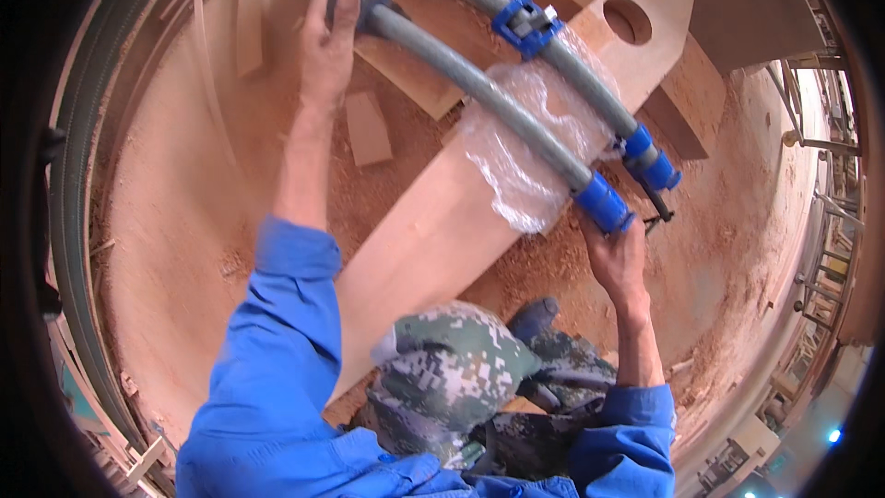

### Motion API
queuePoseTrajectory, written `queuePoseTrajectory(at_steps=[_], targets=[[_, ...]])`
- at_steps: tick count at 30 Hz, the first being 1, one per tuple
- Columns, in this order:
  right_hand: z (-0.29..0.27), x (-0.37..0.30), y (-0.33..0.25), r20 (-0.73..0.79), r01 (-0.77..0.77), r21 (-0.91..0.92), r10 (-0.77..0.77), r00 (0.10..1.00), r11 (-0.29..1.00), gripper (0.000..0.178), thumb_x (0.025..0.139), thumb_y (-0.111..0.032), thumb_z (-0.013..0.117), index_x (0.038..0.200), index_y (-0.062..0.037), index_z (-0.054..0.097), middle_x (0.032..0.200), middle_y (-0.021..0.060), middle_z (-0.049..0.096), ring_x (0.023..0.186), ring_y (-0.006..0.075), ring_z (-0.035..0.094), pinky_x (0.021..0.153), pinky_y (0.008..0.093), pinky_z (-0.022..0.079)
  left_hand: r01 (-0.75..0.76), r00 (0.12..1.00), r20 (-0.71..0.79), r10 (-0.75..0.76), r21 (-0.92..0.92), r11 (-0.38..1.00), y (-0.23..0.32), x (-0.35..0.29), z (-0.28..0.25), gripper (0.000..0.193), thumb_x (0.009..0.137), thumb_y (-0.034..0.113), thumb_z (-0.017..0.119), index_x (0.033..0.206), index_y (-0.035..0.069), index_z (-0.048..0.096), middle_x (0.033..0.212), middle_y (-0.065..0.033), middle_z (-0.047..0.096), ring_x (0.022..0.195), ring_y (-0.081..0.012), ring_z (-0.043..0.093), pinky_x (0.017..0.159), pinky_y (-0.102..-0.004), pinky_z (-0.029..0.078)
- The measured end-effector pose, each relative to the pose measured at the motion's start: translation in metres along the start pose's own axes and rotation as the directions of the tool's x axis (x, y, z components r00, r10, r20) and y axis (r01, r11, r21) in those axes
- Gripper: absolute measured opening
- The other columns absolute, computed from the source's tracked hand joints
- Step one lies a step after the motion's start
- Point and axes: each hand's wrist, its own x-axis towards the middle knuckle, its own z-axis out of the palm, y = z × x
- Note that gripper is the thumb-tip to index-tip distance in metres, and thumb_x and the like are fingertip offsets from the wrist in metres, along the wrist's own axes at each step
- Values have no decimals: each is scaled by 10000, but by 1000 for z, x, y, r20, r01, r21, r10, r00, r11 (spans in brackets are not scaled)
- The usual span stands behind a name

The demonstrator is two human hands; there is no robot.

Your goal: The person aligns two wooden boards and secures them with a clamp. They then retrieve bubble wrap from a bag and place it between the boards before adding a second clamp to hold the assembly together.

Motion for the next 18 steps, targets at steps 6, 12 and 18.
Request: queuePoseTrajectory(at_steps=[6, 12, 18], targets=[[7, -3, -2, -54, 15, 21, -14, 998, 1000, 131, 896, -116, 670, 944, 4, 648, 731, -6, 590, 677, 79, 511, 628, 279, 444, 21, 993, -115, 0, 177, 984, 22, 7, 20, 621, 886, 553, 652, 1180, 9, 597, 906, -86, 694, 866, -161, 656, 801, -297, 509], [9, -5, 1, -105, 38, 30, -34, 994, 999, 128, 896, -111, 677, 937, 8, 651, 727, 6, 598, 677, 83, 516, 613, 274, 440, -29, 996, -77, 45, 201, 979, 7, 3, 27, 594, 910, 516, 640, 1244, 34, 539, 919, -56, 660, 841, -139, 627, 774, -294, 509], [8, -2, 7, -77, 48, 17, -47, 996, 999, 131, 896, -106, 684, 945, 10, 651, 720, 23, 602, 669, 86, 520, 601, 285, 443, -13, 999, -52, 5, -149, 989, -4, 9, 25, 425, 964, 354, 628, 1224, 27, 547, 972, -39, 650, 875, -113, 609, 769, -255, 500]])
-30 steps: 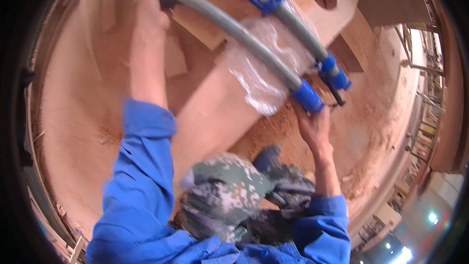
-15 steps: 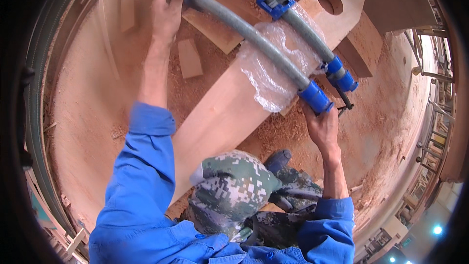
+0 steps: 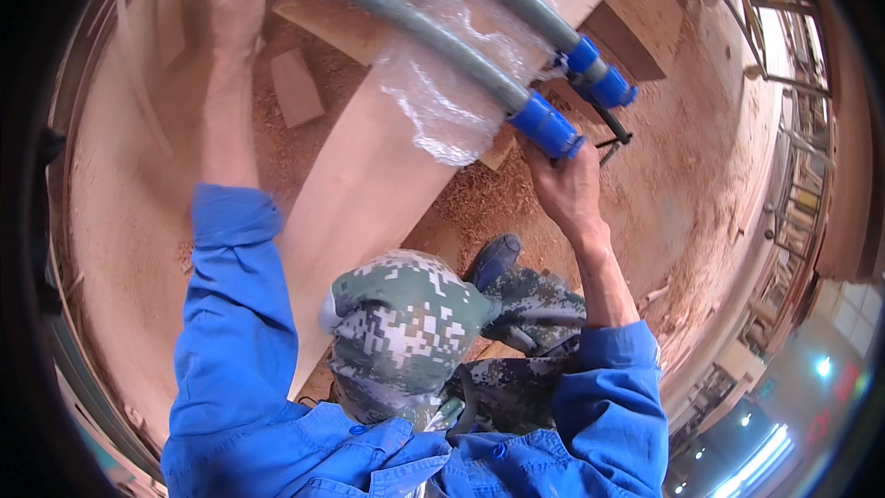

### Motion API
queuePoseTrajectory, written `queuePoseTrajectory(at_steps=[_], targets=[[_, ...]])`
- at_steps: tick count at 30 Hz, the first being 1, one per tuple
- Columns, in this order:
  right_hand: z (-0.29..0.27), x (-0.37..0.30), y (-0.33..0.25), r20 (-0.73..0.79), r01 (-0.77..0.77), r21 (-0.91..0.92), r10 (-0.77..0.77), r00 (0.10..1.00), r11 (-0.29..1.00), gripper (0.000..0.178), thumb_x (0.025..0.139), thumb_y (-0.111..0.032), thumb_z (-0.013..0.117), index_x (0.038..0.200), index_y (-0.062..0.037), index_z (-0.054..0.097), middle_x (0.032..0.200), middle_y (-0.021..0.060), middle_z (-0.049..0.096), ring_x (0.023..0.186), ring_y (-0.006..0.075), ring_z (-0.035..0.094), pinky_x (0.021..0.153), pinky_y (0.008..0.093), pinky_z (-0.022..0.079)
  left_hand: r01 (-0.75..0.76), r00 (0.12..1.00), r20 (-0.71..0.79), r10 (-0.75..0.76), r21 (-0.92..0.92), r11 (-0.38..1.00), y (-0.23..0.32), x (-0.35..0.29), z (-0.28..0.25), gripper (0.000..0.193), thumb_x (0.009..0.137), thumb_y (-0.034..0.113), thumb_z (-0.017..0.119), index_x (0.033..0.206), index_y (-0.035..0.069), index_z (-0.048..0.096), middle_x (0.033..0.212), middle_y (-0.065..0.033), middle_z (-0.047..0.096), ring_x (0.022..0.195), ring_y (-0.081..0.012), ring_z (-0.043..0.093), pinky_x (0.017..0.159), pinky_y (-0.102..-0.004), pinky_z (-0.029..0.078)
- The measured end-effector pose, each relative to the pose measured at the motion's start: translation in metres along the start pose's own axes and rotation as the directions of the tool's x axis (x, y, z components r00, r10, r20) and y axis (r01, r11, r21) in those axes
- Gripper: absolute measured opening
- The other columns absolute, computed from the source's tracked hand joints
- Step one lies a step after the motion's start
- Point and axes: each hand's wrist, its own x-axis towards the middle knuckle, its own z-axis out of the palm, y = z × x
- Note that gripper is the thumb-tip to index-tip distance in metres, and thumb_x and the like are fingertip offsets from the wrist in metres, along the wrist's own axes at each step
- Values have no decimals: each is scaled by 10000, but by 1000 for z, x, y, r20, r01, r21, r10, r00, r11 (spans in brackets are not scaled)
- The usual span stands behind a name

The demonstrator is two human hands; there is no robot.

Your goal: The person aligns two wooden boards and secures them with a clamp. They then retrieve bubble wrap from a bag and place it between the boards before adding a second clamp to hold the assembly together.

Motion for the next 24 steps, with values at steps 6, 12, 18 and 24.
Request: queuePoseTrajectory(at_steps=[6, 12, 18, 24], targets=[[-1, -5, -4, -38, 26, -52, -28, 999, 998, 156, 887, -120, 704, 969, -9, 630, 731, 79, 639, 644, 134, 571, 597, 309, 466, 30, 999, 11, -30, 39, 999, -2, -1, 7, 488, 930, 361, 679, 1258, 28, 538, 949, -30, 627, 855, -119, 601, 779, -267, 496], [0, -6, 5, -90, 44, -116, -54, 995, 992, 174, 883, -141, 715, 953, -19, 611, 727, 110, 640, 630, 172, 594, 599, 326, 472, 124, 992, -33, -122, 49, 991, 7, -1, 12, 480, 916, 357, 698, 1235, 25, 563, 929, -27, 633, 849, -115, 602, 771, -268, 497], [7, -3, 11, -65, 6, -68, -11, 998, 998, 169, 886, -126, 707, 964, -3, 622, 719, 85, 636, 646, 133, 572, 605, 313, 472, 43, 996, -84, -34, 114, 992, 16, 0, 15, 385, 921, 328, 698, 1135, 17, 622, 879, -29, 658, 802, -108, 614, 742, -255, 494], [6, -3, 6, -52, -3, -34, 1, 999, 999, 174, 889, -116, 697, 999, 10, 651, 747, 48, 647, 670, 102, 547, 618, 296, 469, 41, 994, -106, -34, 63, 997, 21, -14, 17, 346, 919, 302, 703, 1120, 30, 629, 878, -20, 658, 793, -99, 610, 707, -243, 491]])
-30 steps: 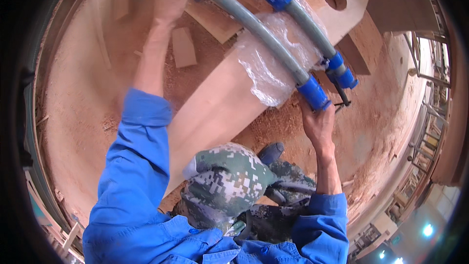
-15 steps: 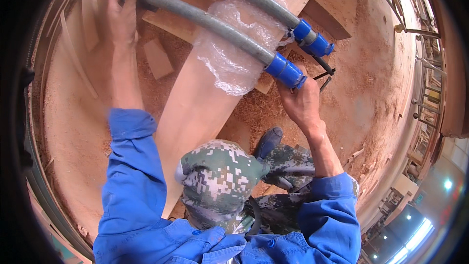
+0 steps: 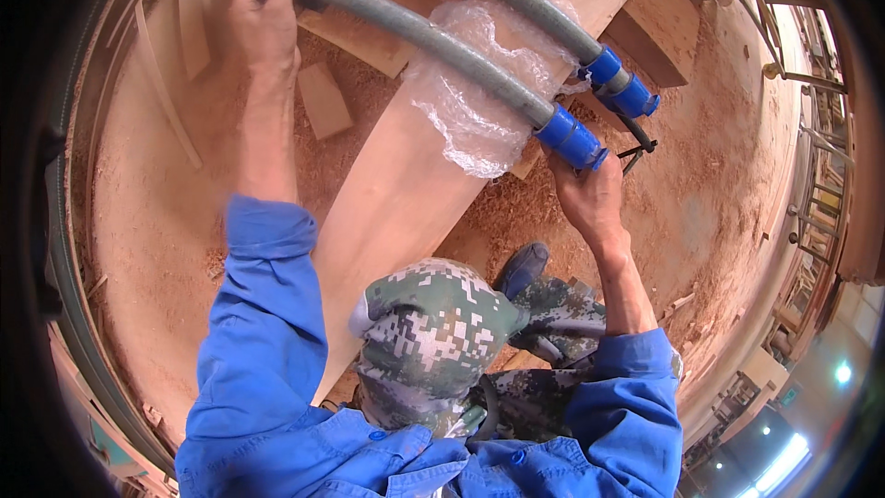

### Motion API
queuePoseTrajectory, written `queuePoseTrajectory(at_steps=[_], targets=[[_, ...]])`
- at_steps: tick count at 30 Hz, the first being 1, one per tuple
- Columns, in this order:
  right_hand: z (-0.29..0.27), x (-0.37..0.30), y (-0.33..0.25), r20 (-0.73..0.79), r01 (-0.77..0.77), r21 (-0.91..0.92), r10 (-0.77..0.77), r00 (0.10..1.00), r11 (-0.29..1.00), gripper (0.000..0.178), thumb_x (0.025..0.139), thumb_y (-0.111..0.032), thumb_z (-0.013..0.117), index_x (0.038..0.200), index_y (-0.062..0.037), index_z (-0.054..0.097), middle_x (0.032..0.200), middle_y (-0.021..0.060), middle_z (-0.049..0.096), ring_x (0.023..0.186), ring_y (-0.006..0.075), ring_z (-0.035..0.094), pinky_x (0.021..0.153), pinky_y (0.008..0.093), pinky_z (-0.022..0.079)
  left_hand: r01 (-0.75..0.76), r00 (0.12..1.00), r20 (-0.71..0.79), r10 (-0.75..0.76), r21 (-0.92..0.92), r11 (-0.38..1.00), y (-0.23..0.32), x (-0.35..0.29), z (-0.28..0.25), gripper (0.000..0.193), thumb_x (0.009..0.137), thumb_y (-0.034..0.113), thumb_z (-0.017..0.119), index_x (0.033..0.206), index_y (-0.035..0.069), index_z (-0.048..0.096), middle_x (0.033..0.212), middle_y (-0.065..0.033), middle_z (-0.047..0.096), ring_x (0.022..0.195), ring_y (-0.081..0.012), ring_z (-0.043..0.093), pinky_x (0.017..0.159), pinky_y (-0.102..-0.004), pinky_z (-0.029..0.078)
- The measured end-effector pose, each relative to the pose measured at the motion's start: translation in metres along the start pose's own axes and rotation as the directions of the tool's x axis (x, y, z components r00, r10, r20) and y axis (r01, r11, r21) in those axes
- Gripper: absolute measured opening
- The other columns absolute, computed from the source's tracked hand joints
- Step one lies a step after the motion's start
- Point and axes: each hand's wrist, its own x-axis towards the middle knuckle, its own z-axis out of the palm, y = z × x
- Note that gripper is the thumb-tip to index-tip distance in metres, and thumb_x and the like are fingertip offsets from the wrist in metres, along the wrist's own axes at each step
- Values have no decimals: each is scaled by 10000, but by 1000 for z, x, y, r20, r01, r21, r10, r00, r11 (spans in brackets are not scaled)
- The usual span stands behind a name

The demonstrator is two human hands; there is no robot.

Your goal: The person aligns two wooden boards and secures them with a clamp. They then retrieve bubble wrap from a bag and place it between the boards before adding a second clamp to hold the assembly together.

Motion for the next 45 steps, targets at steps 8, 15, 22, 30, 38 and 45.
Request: queuePoseTrajectory(at_steps=[8, 15, 22, 30, 38, 45], targets=[[5, 1, -2, -21, -5, 92, 7, 1000, 996, 156, 901, -105, 674, 1004, 10, 650, 733, 1, 603, 687, 74, 507, 612, 266, 448, 207, 956, 241, -167, -148, 967, 31, -56, 42, 478, 851, 323, 780, 1199, 45, 607, 831, 31, 554, 755, -77, 527, 664, -237, 461], [6, -3, -9, -41, -35, 57, 37, 998, 998, 145, 896, -116, 688, 963, 7, 648, 727, 9, 598, 683, 74, 506, 601, 277, 446, 241, 919, 315, -237, 28, 970, 55, -86, 43, 460, 916, 370, 682, 1239, 51, 603, 928, 2, 615, 829, -82, 591, 755, -223, 512], [8, -4, -10, -19, -75, 80, 77, 997, 994, 142, 900, -122, 689, 984, -10, 667, 758, 13, 633, 708, 77, 528, 639, 272, 458, 325, 853, 485, -194, -202, 924, 32, -76, 22, 491, 938, 395, 636, 1291, 61, 565, 946, -9, 614, 848, -98, 581, 762, -242, 496], [8, -2, -8, -8, -31, 142, 33, 999, 989, 145, 903, -100, 677, 1006, 2, 668, 798, -7, 627, 734, 75, 541, 664, 272, 458, 370, 839, 518, -169, -313, 875, 17, -72, 25, 520, 992, 431, 535, 1374, 78, 524, 1036, -31, 648, 924, -115, 605, 819, -248, 504], [7, -5, -8, 4, -33, 109, 33, 999, 994, 214, 922, -106, 669, 1099, 6, 626, 891, -7, 628, 781, 81, 546, 696, 255, 453, 302, 896, 418, -149, -327, 896, 17, -72, 14, 445, 1030, 364, 479, 1413, 138, 480, 1114, -9, 667, 999, -116, 600, 863, -241, 493], [8, -5, -1, -39, -68, 168, 76, 996, 983, 183, 905, -100, 688, 1033, 11, 620, 844, -24, 613, 753, 86, 540, 659, 263, 453, 680, 724, 220, -654, -386, 623, 27, -47, 33, 329, 1006, 295, 554, 952, -21, 627, 1025, -135, 692, 948, -189, 666, 877, -372, 541]])
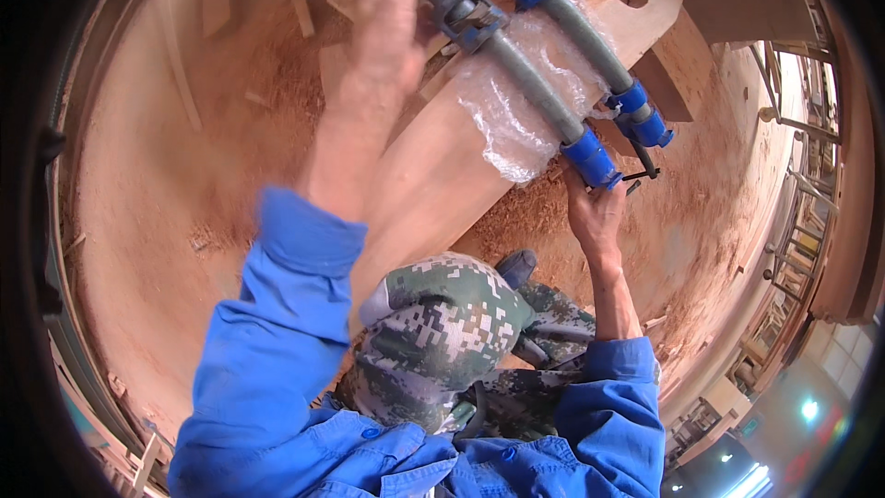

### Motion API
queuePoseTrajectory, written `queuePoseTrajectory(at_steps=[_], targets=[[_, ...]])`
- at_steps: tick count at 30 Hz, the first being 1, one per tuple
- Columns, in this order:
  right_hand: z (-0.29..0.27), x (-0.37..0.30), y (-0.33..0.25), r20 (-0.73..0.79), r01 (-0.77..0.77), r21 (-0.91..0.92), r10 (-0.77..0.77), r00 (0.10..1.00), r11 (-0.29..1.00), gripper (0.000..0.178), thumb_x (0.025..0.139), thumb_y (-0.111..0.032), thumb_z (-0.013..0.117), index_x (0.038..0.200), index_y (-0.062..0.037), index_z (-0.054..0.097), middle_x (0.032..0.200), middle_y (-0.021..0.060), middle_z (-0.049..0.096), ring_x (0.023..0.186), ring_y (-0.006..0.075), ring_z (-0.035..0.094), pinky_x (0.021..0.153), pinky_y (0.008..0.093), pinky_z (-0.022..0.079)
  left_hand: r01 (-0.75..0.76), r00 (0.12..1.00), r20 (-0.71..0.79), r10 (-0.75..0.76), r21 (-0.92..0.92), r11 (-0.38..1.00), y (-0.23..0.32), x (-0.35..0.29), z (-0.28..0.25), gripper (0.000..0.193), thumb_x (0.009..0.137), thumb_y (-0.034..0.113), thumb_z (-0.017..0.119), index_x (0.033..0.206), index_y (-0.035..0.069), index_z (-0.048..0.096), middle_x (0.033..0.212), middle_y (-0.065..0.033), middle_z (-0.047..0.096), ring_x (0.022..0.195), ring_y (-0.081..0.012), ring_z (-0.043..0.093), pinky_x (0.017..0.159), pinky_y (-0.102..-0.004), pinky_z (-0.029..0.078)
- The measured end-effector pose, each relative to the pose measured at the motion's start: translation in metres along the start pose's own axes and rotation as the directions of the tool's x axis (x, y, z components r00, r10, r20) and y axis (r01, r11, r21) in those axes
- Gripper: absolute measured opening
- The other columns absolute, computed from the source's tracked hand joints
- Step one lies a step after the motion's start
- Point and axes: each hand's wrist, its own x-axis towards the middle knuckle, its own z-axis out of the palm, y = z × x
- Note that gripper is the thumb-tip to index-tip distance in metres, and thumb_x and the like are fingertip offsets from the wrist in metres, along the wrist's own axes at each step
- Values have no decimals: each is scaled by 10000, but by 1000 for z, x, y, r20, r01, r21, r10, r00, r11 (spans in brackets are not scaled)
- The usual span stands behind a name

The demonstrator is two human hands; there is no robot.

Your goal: The person aligns two wooden boards and secures them with a clamp. They then retrieve bubble wrap from a bag and place it between the boards before adding a second clamp to hold the assembly together.

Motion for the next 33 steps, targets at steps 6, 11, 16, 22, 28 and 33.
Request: queuePoseTrajectory(at_steps=[6, 11, 16, 22, 28, 33], targets=[[-3, 5, 18, -56, 111, -167, -122, 991, 980, 157, 875, -107, 706, 944, 4, 619, 741, 21, 587, 683, 87, 500, 615, 274, 441, -20, 975, 198, 102, -379, 925, -14, 7, 4, 267, 1003, 204, 543, 1074, -26, 427, 871, -195, 675, 776, -228, 679, 656, -342, 599], [-8, 2, 11, -63, 117, -200, -132, 989, 973, 206, 847, -94, 728, 992, 6, 621, 790, 82, 660, 707, 123, 599, 651, 300, 488, -14, 972, 213, 102, -379, 925, -12, 1, -2, 225, 996, 209, 561, 1037, -9, 527, 955, -209, 666, 898, -269, 668, 782, -402, 571], [-11, 0, -5, 25, 52, -159, -49, 998, 986, 211, 862, -91, 721, 1024, 2, 622, 819, 85, 677, 727, 121, 618, 663, 297, 496, -16, 978, 196, 77, -295, 955, -6, -3, -1, 242, 994, 235, 570, 994, -7, 577, 1019, -189, 661, 972, -239, 639, 867, -397, 537], [-10, 1, -8, 33, 55, -162, -51, 998, 985, 209, 879, -122, 720, 1010, 9, 622, 776, 71, 668, 689, 107, 584, 632, 291, 482, -138, 981, 135, 140, -25, 990, -2, -22, 4, 524, 970, 350, 609, 1265, -71, 505, 1068, -155, 644, 959, -204, 632, 857, -356, 525], [-9, 2, -5, 21, 93, -166, -91, 996, 982, 175, 882, -117, 706, 985, -3, 623, 749, 59, 642, 680, 96, 562, 619, 291, 472, -695, 667, 348, 659, 610, 381, -20, -35, 7, 955, 801, 627, 699, 1373, -93, 443, 1022, -133, 653, 972, -201, 668, 836, -269, 551], [-11, 3, -5, 39, 69, -152, -64, 997, 986, 148, 882, -118, 687, 946, -7, 612, 706, 62, 619, 648, 100, 539, 604, 292, 462, -485, 869, 289, 402, 662, 571, -14, -45, 9, 787, 865, 611, 602, 1304, -37, 520, 952, -169, 653, 865, -274, 681, 723, -388, 578]])
